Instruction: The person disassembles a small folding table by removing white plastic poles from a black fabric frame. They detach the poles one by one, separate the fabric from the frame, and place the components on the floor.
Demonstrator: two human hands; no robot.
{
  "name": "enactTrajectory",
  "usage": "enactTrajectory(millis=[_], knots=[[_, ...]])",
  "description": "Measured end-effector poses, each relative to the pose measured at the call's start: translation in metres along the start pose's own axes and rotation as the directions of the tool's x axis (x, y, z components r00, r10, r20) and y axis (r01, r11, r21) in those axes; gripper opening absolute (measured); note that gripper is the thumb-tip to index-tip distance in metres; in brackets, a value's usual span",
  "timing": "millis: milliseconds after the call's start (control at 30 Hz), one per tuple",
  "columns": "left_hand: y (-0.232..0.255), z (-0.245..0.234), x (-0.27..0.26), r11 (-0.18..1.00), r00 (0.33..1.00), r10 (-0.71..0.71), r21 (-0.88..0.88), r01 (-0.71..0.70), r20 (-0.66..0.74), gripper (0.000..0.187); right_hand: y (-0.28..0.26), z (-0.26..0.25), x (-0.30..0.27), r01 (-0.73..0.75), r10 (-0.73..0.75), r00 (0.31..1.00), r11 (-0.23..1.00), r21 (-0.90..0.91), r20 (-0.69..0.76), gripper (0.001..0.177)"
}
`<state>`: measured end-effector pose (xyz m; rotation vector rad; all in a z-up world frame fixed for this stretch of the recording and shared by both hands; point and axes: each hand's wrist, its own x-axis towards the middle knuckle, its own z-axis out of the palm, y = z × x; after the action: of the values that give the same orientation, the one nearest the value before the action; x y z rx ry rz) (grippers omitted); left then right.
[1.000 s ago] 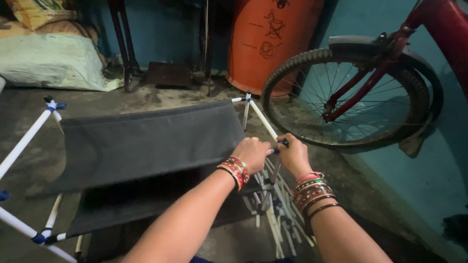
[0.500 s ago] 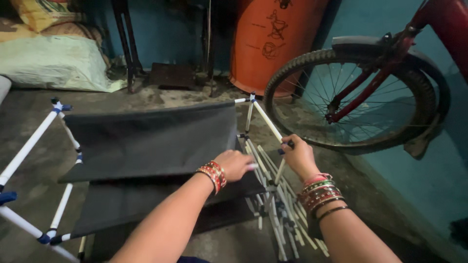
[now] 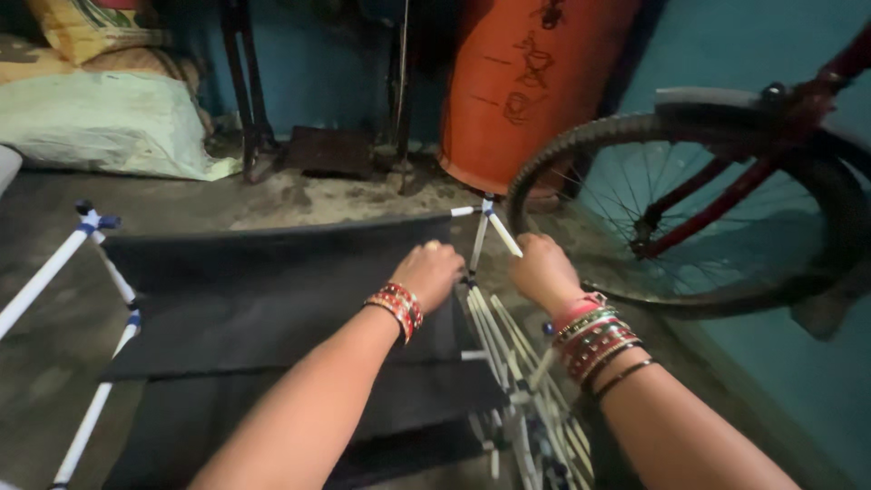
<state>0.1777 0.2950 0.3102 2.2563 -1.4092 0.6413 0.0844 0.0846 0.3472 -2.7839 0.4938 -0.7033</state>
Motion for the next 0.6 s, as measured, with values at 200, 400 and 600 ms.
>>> enactTrajectory(millis=[200, 400, 600], knots=[[-0.067, 0.024, 0.059, 0.969, 0.981, -0.015, 0.238, 0.062, -0.191, 0.017, -0.036, 0.055, 0.079, -0.358, 0.363, 0.932, 0.915, 0.186, 0.010, 0.048], [-0.101, 0.062, 0.077, 0.981, 0.955, -0.193, -0.036, 0.190, -0.226, 0.026, -0.057, 0.057, 0.085, -0.470, 0.471, 0.875, 0.882, -0.039, 0.114, 0.043], [-0.106, 0.072, 0.086, 0.974, 0.939, -0.218, 0.003, 0.227, -0.268, 0.012, -0.063, 0.053, 0.087, -0.512, 0.522, 0.846, 0.852, -0.107, 0.108, 0.034]])
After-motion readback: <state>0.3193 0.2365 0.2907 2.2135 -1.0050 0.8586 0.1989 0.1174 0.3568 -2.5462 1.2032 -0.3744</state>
